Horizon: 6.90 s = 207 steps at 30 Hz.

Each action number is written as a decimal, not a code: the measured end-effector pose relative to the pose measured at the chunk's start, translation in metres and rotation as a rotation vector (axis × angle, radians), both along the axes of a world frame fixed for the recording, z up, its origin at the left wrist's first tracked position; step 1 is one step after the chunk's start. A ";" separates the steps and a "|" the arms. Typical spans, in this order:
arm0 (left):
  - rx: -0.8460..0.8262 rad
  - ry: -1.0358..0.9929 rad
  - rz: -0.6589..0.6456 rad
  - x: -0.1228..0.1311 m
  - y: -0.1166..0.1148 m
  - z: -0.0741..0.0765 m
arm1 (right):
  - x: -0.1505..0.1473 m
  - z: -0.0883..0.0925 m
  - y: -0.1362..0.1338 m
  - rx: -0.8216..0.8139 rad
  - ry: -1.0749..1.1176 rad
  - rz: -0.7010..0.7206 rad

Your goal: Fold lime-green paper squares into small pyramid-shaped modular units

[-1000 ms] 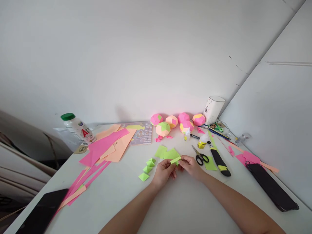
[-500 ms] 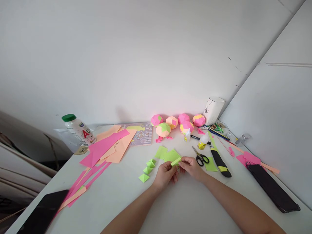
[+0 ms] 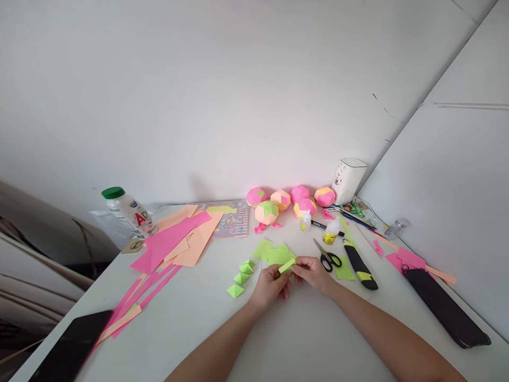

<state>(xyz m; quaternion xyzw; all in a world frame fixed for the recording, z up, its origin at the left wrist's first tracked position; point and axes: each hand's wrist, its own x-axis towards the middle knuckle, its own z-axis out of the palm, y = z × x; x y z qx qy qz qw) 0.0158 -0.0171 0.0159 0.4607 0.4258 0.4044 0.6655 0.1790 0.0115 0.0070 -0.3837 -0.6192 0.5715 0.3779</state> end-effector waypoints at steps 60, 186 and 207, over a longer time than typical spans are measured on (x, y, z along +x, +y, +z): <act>0.023 -0.021 -0.055 -0.005 -0.001 0.002 | 0.004 -0.003 0.001 -0.096 0.116 0.106; 0.118 -0.130 0.060 -0.003 0.000 -0.001 | 0.003 -0.001 0.000 -0.031 -0.018 0.053; 0.093 -0.023 0.060 -0.003 -0.001 -0.002 | 0.006 0.000 0.003 -0.025 -0.037 0.015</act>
